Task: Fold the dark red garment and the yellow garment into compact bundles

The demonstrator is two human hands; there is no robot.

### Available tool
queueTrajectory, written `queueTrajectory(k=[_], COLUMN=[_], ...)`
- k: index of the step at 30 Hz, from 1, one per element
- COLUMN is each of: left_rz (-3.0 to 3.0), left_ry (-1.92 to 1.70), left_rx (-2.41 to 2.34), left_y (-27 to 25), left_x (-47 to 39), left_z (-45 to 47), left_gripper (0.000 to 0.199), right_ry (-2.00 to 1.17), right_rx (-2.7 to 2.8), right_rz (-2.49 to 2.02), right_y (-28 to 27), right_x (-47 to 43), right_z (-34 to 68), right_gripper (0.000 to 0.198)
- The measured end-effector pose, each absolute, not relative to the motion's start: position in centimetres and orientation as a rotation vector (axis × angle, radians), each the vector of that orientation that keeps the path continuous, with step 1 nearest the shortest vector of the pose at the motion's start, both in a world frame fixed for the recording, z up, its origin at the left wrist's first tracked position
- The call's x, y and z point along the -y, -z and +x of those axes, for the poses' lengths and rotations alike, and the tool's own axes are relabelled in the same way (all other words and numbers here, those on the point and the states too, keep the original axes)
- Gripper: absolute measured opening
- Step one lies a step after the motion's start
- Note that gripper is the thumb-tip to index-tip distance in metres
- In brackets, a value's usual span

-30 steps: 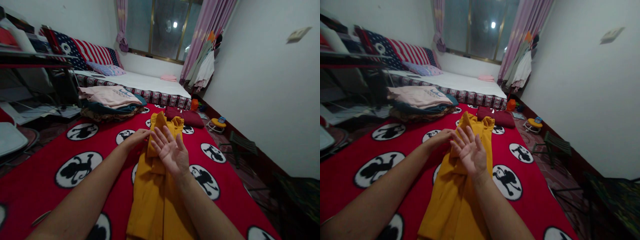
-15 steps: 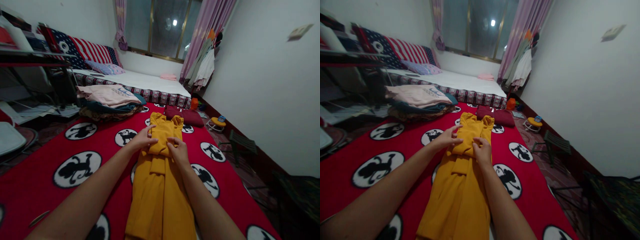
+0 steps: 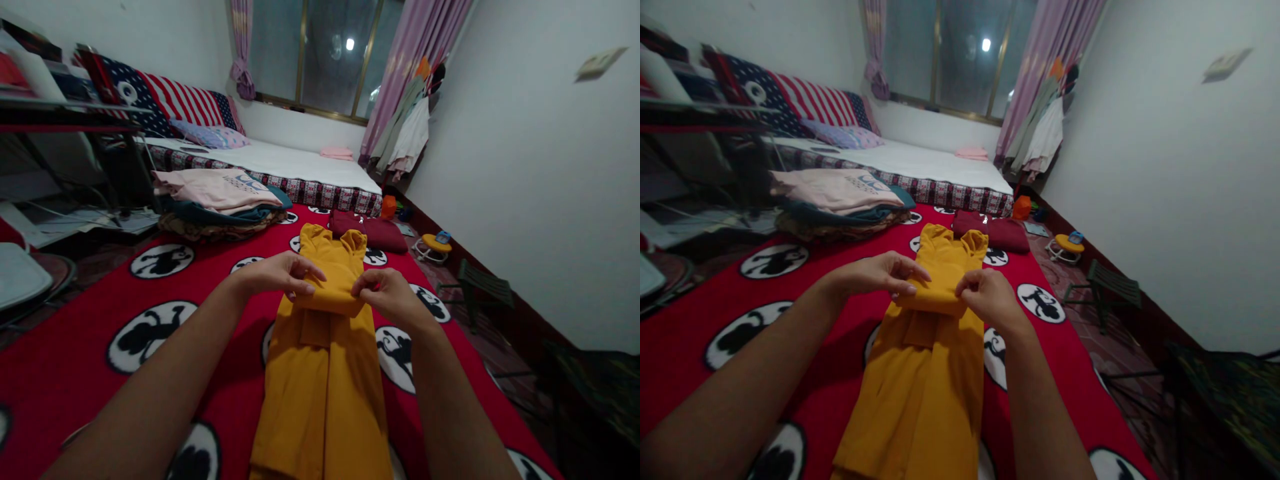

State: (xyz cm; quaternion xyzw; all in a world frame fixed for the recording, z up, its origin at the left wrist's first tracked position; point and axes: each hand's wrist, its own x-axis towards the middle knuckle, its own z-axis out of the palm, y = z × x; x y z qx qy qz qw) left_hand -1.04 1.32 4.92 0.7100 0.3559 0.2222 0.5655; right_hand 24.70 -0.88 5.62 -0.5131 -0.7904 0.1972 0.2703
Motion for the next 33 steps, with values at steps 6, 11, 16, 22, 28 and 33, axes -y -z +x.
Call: queueTrajectory(k=[6,11,16,22,28,33], left_rz=[1.824,2.293,2.62,2.619,2.491,2.134], left_ry=[-0.028,-0.34,-0.575,-0.433,-0.723,-1.124], left_rx=[-1.075,-1.662,-1.376,-1.36,-1.483,-1.735], left_y=[-5.2,-4.8,-0.3,4.3,5.3,5.7], left_x=[-0.2,0.0,-1.3,-1.9,-2.0,-2.9], left_z=[-0.1,2.6,4.2,4.7,5.0,4.6], left_gripper=[0.04,0.023,0.036,0.06,0.063,0.048], right_ry=[-0.657,-0.281,-0.322,-0.316,-0.309,-0.488], right_rx=[2.602,2.382,2.369,2.355,2.246,1.922], right_rz=[-1.572,-1.842,-1.853,-1.863,-1.829,-1.686], right_y=[-6.7,-5.9,-2.7,-1.2,-0.2,2.6], right_x=[1.7,1.1,-0.2,-0.9,-0.9,-1.9], right_z=[25.3,24.1,23.0,22.9,22.9,23.9], right_gripper=[0.029,0.026,0.026,0.02,0.023,0.012])
